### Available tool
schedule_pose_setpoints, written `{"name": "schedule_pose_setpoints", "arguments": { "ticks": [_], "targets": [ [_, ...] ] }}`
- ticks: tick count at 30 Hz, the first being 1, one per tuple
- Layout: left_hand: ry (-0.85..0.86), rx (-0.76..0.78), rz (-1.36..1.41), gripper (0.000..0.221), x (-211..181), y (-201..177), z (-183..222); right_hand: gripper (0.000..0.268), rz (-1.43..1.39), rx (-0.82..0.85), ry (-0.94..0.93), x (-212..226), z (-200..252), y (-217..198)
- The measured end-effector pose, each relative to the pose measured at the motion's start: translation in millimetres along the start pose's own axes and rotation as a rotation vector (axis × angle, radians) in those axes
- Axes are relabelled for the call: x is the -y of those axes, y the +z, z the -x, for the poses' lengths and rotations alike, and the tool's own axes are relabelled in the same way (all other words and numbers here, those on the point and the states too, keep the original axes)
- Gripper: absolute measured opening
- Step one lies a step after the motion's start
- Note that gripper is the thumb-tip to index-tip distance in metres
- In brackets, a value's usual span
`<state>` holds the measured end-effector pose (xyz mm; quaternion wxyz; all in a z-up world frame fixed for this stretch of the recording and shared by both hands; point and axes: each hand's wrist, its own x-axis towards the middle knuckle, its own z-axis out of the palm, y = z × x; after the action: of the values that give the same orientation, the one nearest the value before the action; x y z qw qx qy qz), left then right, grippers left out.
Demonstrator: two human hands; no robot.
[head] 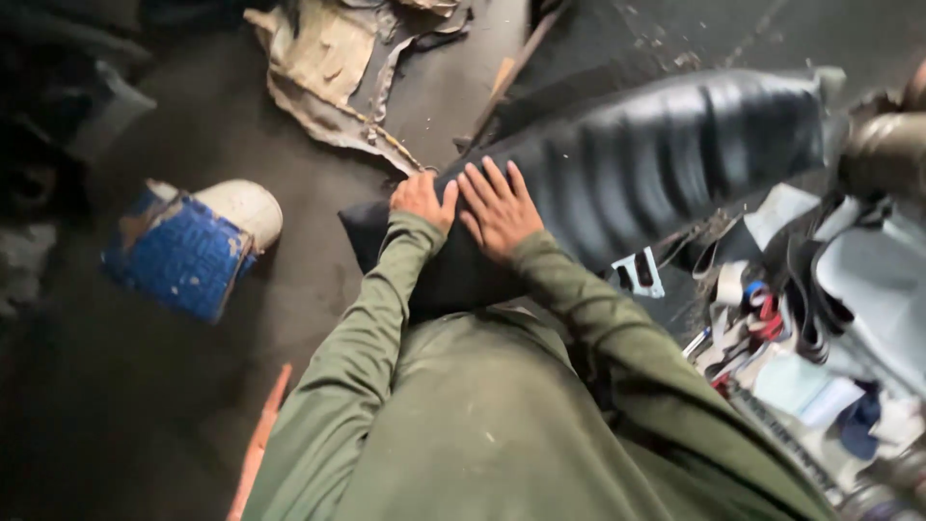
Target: The person fits a black vinyl cover over a motorcycle seat pan resting on their lap, pressing and stretching the material around the edges. They use a staple gun to fasten the cover to the seat base and reposition the seat repeatedly while working around it.
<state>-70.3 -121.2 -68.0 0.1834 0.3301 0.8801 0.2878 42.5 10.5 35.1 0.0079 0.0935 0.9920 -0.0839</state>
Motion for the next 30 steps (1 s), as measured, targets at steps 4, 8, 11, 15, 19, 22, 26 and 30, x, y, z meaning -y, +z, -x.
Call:
{"name": "schedule_pose_setpoints", "arguments": {
  "ticks": [4,8,11,15,19,22,26,30],
  "targets": [
    [-0.06,0.085,0.06,0.038,35.4,34.6,-8.0,0.057,-0.065,0.152,-0.082,-22.0,-45.5,19.4],
    [0.066,0.21,-0.038,0.025,43.2,44.1,-27.8,0.038,-0.205,0.423,-0.163,-42.1,-88.0,30.5],
    [0.007,0.315,-0.006,0.024,41.5,42.1,-28.2,0.03,-0.24,0.532,-0.213,-48.5,-95.0,46.4],
    [0.171,0.339,-0.046,0.021,34.5,28.4,-33.7,0.029,-0.341,0.502,-0.231,-51.1,-98.6,44.3],
    [0.222,0.364,-0.048,0.023,36.0,20.6,-31.6,0.037,-0.22,0.673,-0.088,-40.5,-113.7,37.5],
    [0.21,0.515,-0.006,0.028,36.5,14.8,-38.1,0.044,-0.23,0.759,0.048,-43.5,-110.8,37.9],
    [0.039,0.72,0.056,0.056,18.0,-29.9,-68.5,0.051,-0.155,0.82,0.068,-58.5,-111.6,28.5],
    [0.059,0.823,-0.008,0.102,-9.9,-60.7,-72.4,0.048,-0.258,0.038,0.146,-63.9,-59.6,-34.3]
  ]
}}
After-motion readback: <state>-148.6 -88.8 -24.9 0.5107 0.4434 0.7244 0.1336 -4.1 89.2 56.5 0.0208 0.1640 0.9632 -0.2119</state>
